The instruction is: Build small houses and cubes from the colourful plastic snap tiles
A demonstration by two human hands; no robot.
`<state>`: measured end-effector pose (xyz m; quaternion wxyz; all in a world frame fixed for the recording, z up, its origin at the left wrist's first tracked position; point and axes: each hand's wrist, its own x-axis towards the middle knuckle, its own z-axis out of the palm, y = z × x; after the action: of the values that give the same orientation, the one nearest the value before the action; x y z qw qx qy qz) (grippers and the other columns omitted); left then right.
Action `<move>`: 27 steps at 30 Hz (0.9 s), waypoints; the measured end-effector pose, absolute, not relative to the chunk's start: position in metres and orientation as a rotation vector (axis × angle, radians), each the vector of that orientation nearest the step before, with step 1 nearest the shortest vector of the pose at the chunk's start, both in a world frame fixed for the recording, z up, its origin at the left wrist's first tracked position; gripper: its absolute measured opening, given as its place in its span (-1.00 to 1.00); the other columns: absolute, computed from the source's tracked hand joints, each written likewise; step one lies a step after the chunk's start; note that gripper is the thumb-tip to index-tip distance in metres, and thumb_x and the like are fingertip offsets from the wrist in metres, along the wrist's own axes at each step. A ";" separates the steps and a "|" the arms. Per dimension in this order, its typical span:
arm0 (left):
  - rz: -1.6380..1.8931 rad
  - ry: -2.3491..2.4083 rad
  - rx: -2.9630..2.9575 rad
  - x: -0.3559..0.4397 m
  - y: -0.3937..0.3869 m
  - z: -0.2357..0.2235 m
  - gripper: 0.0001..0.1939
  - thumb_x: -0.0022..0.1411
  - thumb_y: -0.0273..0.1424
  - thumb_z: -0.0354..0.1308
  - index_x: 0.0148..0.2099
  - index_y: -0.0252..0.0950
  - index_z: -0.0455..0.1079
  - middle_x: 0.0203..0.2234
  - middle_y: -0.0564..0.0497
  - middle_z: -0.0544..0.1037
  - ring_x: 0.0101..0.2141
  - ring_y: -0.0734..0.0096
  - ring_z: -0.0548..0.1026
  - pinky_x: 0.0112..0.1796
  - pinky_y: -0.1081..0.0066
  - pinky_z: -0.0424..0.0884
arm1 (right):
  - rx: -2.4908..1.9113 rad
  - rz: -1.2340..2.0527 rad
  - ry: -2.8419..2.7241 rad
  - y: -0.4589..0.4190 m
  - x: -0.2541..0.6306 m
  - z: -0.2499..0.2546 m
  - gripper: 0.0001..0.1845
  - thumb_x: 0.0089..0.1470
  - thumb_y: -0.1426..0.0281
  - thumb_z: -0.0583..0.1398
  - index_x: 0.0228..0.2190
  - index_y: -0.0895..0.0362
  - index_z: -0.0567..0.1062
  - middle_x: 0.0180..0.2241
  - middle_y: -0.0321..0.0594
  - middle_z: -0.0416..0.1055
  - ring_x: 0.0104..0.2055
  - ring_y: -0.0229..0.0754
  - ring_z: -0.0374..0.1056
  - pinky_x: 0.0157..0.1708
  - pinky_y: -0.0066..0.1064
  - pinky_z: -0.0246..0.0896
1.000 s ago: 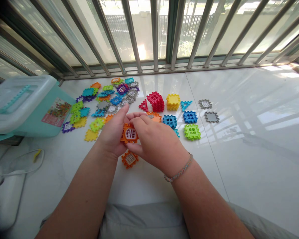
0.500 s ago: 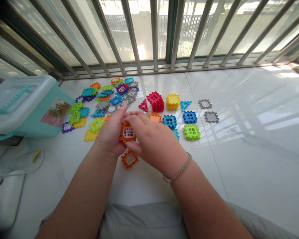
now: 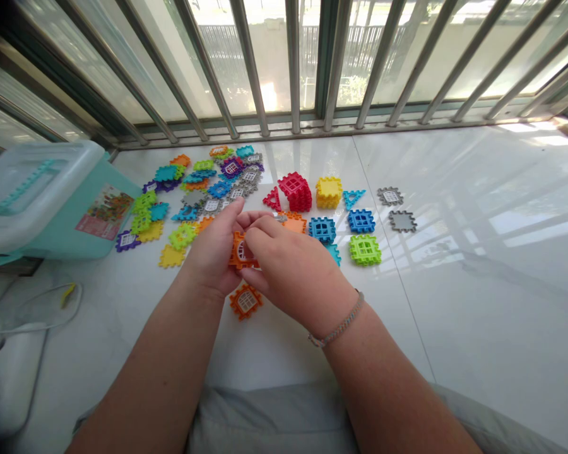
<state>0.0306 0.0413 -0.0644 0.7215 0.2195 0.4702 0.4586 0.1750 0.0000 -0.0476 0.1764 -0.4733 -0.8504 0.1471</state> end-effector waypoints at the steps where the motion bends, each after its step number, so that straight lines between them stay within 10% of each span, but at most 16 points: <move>1: 1.007 1.045 0.481 0.031 0.041 -0.065 -0.54 0.50 0.05 0.21 -0.07 -0.25 0.61 -0.54 0.01 0.59 -0.57 0.33 0.57 -0.53 0.42 0.46 | -1.343 0.408 -2.409 0.000 0.175 -0.048 -0.86 0.33 0.35 0.40 -0.17 0.08 0.54 0.23 0.00 0.56 0.01 0.06 0.64 -0.31 -0.27 0.46; 27: 1.026 1.060 0.533 0.033 0.042 -0.068 -0.56 0.55 -0.07 0.16 -0.26 -0.28 0.57 -0.46 -0.04 0.63 -0.48 0.40 0.57 -0.42 0.47 0.49 | -1.382 0.376 -2.449 0.000 0.174 -0.048 -0.84 0.35 0.31 0.40 -0.20 0.12 0.57 0.18 0.01 0.58 -0.09 0.02 0.63 -0.36 -0.31 0.37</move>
<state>0.0330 0.0416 -0.0682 0.7079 0.2400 0.4773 0.4620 0.1743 0.0003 -0.0475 0.1518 -0.4816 -0.8532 0.1310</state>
